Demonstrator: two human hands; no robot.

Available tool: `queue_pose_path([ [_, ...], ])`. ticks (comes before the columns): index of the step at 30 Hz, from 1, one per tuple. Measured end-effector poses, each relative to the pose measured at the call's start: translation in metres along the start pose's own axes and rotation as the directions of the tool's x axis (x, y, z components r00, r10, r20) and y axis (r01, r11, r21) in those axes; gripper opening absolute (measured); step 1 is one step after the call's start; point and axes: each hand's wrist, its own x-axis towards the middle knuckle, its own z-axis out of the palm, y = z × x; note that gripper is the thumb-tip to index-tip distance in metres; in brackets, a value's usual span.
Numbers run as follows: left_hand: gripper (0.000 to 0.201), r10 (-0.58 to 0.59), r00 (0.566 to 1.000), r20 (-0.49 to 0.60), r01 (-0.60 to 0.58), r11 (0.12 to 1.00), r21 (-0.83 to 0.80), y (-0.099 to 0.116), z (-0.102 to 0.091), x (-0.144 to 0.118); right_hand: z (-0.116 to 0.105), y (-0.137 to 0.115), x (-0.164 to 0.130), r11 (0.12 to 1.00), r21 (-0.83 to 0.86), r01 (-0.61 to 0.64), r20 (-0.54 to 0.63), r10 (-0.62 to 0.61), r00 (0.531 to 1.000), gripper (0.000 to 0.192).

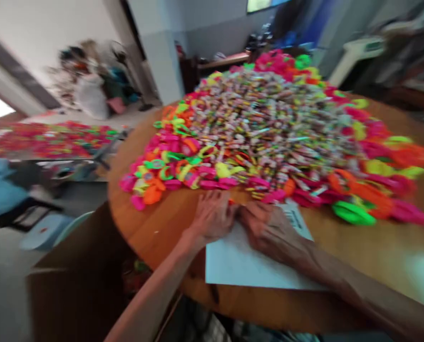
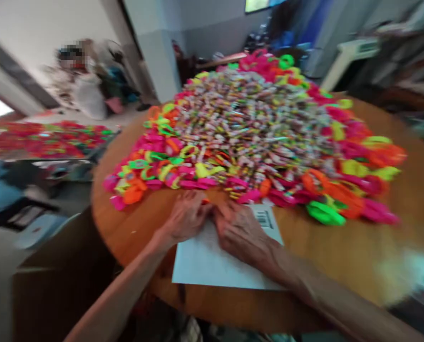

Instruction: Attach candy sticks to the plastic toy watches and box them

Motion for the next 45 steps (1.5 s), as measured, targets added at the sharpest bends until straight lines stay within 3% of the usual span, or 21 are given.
queue_pose_path([
  [6,0.023,0.117,0.990,-0.083,-0.124,0.988,-0.092,-0.009,0.008,-0.001,-0.004,-0.004,0.006,0.999,-0.029,-0.016,0.135,0.020,0.991,0.020],
  [18,0.028,0.110,0.990,-0.083,-0.124,0.977,-0.175,-0.014,0.010,0.001,-0.001,0.005,0.006,0.997,-0.019,0.075,0.035,-0.074,0.997,0.014],
  [22,0.030,0.078,0.994,-0.080,-0.091,0.981,-0.174,-0.014,0.012,0.000,-0.005,0.000,0.007,0.998,-0.046,0.038,0.010,-0.038,0.999,0.013],
  [28,0.028,0.088,0.994,-0.066,-0.098,0.980,-0.173,-0.016,0.010,0.003,-0.010,-0.006,0.009,0.993,-0.111,0.033,0.073,-0.025,0.997,0.017],
  [31,0.029,0.114,0.990,-0.080,-0.125,0.980,-0.152,-0.018,0.010,0.004,-0.017,-0.001,0.010,0.998,-0.042,0.045,0.148,-0.039,0.988,0.017],
  [35,0.025,0.122,0.986,-0.111,-0.141,0.971,-0.191,-0.021,0.010,0.004,-0.034,0.012,0.018,0.988,0.087,-0.126,0.202,0.107,0.974,0.021],
  [39,0.021,0.034,0.964,-0.262,-0.094,0.972,-0.218,-0.028,0.000,-0.004,-0.037,0.024,0.039,0.955,-0.099,-0.279,0.174,0.293,0.940,0.030],
  [42,0.025,-0.042,0.928,-0.371,-0.040,0.977,-0.211,-0.036,-0.012,-0.017,-0.029,0.030,0.055,0.937,-0.193,-0.291,0.252,0.334,0.909,0.031],
  [45,0.029,-0.103,0.909,-0.404,0.003,0.970,-0.241,-0.043,-0.022,-0.034,-0.022,0.031,0.063,0.929,-0.228,-0.292,0.270,0.349,0.897,0.031],
])
